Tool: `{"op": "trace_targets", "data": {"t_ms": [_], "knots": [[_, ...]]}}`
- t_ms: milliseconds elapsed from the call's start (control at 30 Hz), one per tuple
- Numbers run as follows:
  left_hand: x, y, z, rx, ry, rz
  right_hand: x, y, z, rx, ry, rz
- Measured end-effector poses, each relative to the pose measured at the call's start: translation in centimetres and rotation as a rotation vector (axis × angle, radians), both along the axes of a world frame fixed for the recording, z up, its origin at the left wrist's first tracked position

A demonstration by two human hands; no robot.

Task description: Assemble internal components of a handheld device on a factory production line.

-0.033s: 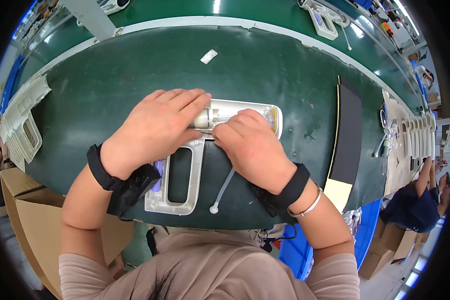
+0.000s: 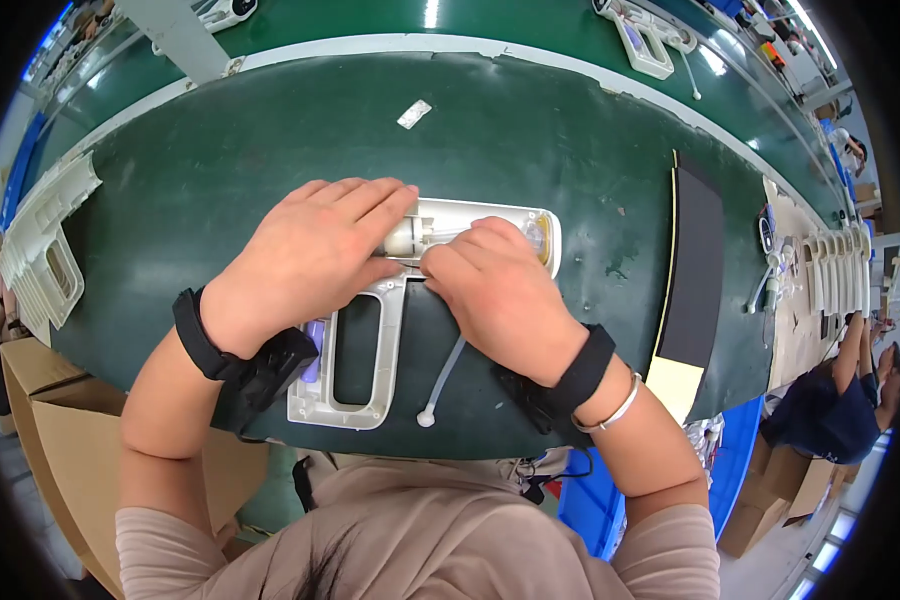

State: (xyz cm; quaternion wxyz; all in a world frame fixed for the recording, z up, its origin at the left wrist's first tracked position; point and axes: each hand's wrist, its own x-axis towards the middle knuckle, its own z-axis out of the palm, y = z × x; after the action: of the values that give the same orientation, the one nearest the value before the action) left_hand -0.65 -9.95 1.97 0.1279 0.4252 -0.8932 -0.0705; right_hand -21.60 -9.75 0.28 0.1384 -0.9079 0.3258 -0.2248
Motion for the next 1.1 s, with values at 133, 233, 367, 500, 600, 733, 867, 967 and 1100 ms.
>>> {"op": "trace_targets", "data": {"t_ms": [133,233,367,500,600,733,867,967,1100], "knots": [[-1.2,-1.1,0.9,0.033,-0.074,0.038,-0.5,-0.4,-0.9,0.003,0.022,-0.028],[-0.6,-3.6,0.6,0.02,-0.049,0.067,0.9,-2.6,-1.4,-0.035,0.016,-0.081],[0.0,-4.7,1.7,-0.13,0.045,0.097,0.6,-1.0,0.6,-0.401,-0.327,-0.373],[-1.7,3.4,5.3,0.047,0.332,0.127,-7.5,7.8,3.7,0.048,-0.472,-0.239],[-6.4,7.0,5.7,0.191,0.147,-0.297,-16.5,11.6,1.5,0.069,-0.305,-0.337],[-13.7,8.7,4.3,1.218,0.968,-0.073,-22.5,13.2,1.5,0.066,-0.139,-0.958],[-21.3,6.1,0.4,1.395,1.317,0.226,-21.2,10.7,0.9,-0.054,0.016,-0.71],[-24.8,4.4,-2.5,1.532,1.382,0.084,-20.7,10.3,1.0,-0.06,0.059,-0.645],[-27.8,3.2,-3.9,1.476,1.092,0.194,-21.1,11.6,0.2,-0.069,-0.051,-0.677]]}}
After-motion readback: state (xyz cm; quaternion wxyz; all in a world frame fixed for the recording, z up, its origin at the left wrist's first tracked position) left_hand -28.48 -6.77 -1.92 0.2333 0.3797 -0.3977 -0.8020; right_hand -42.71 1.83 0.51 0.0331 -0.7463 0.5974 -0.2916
